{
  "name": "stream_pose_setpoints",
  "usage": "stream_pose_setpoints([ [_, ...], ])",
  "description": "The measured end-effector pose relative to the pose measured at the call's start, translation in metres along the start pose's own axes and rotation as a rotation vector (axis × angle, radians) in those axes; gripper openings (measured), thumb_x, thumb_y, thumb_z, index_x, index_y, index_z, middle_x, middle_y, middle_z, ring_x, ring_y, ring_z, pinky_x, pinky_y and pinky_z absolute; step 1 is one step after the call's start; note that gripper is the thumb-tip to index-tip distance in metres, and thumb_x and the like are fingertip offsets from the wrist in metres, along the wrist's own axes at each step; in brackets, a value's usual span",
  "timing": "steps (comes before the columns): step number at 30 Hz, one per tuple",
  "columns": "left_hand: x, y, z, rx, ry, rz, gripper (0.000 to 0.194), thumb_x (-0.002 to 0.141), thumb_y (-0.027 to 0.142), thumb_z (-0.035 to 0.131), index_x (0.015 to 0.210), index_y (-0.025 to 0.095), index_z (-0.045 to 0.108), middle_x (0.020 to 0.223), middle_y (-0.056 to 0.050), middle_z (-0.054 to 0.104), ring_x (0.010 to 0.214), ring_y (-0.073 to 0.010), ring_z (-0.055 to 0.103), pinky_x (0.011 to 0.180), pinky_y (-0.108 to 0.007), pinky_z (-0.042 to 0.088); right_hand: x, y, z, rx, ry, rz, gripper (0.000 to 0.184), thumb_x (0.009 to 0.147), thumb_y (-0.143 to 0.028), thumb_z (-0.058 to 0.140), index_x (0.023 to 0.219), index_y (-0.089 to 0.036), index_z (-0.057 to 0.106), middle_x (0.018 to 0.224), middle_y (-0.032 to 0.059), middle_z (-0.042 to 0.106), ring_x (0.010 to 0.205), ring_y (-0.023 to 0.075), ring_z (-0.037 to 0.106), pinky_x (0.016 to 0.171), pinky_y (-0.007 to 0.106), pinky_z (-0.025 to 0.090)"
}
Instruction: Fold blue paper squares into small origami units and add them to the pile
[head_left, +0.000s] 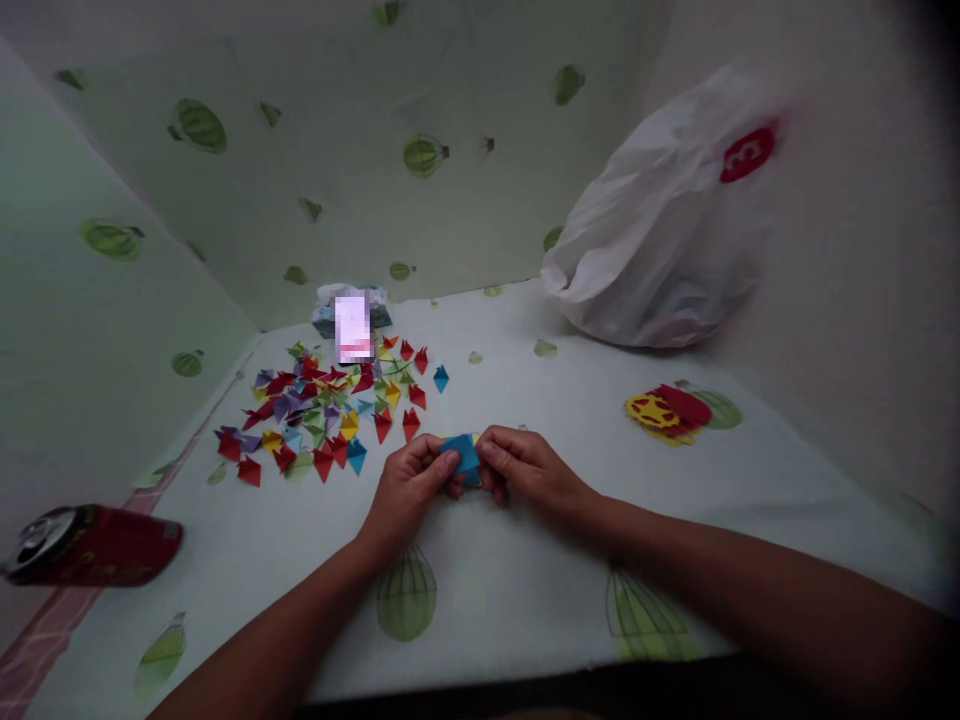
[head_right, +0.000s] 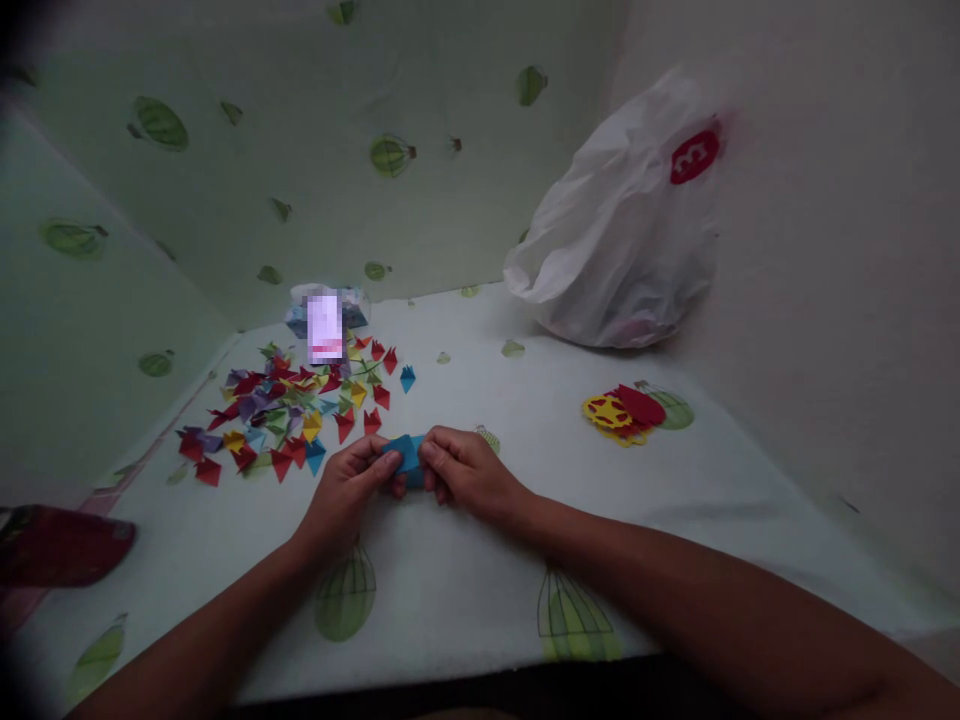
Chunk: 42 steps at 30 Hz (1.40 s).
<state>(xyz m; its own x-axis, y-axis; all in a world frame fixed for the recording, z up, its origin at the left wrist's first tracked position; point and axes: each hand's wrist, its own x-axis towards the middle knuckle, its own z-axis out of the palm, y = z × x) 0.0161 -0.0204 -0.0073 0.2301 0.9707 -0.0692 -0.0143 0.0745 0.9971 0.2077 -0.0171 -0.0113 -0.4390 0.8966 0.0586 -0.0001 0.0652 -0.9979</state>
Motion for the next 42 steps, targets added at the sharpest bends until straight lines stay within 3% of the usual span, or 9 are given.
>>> stream_pose_setpoints([
  [8, -0.0005, -0.0014, 0.0019, -0.047, 0.049, -0.042, 0.030, 0.081, 0.043, 0.074, 0.079, 0.016, 0.062, 0.067, 0.001, 0.065, 0.059, -0.0117, 0.057, 0.062, -0.025, 0.046, 0.0032, 0.0090, 0.0006, 0.147, -0.032, 0.028, 0.027, 0.088, -0.043, 0.067, 0.087, -0.019, 0.054, 0.062, -0.0051, 0.058, 0.048, 0.0080, 0.051, 0.048, 0.022, 0.041],
  [18, -0.0018, 0.0010, 0.0019, 0.014, -0.009, -0.014, 0.026, 0.083, 0.040, 0.073, 0.081, 0.016, 0.064, 0.060, 0.003, 0.061, 0.054, -0.0106, 0.054, 0.057, -0.024, 0.042, 0.0010, 0.0035, 0.0011, 0.049, 0.056, 0.034, 0.026, 0.090, -0.041, 0.065, 0.079, -0.019, 0.054, 0.059, -0.0049, 0.057, 0.048, 0.0086, 0.050, 0.049, 0.023, 0.040],
  [24, -0.0015, -0.0003, 0.0019, -0.034, 0.035, -0.025, 0.025, 0.084, 0.040, 0.072, 0.083, 0.016, 0.065, 0.059, 0.002, 0.062, 0.055, -0.0110, 0.055, 0.059, -0.024, 0.044, 0.0008, 0.0034, 0.0003, 0.119, 0.001, 0.030, 0.032, 0.095, -0.048, 0.058, 0.083, -0.019, 0.056, 0.066, -0.0024, 0.062, 0.052, 0.0094, 0.056, 0.053, 0.025, 0.046],
  [31, -0.0014, -0.0036, 0.0024, -0.102, 0.008, -0.057, 0.025, 0.083, 0.038, 0.074, 0.081, 0.015, 0.063, 0.063, 0.001, 0.064, 0.057, -0.0110, 0.056, 0.059, -0.024, 0.044, 0.0008, 0.0048, 0.0003, 0.100, -0.018, 0.028, 0.024, 0.093, -0.041, 0.061, 0.088, -0.018, 0.058, 0.065, -0.0027, 0.062, 0.051, 0.0094, 0.056, 0.052, 0.025, 0.046],
  [42, -0.0025, 0.0022, 0.0043, 0.033, -0.008, -0.011, 0.028, 0.078, 0.039, 0.076, 0.074, 0.016, 0.060, 0.056, 0.003, 0.058, 0.052, -0.0104, 0.053, 0.055, -0.024, 0.042, -0.0003, 0.0037, 0.0015, 0.103, -0.021, 0.082, 0.026, 0.089, -0.042, 0.065, 0.085, -0.019, 0.055, 0.064, -0.0026, 0.061, 0.051, 0.0099, 0.055, 0.051, 0.025, 0.043],
])
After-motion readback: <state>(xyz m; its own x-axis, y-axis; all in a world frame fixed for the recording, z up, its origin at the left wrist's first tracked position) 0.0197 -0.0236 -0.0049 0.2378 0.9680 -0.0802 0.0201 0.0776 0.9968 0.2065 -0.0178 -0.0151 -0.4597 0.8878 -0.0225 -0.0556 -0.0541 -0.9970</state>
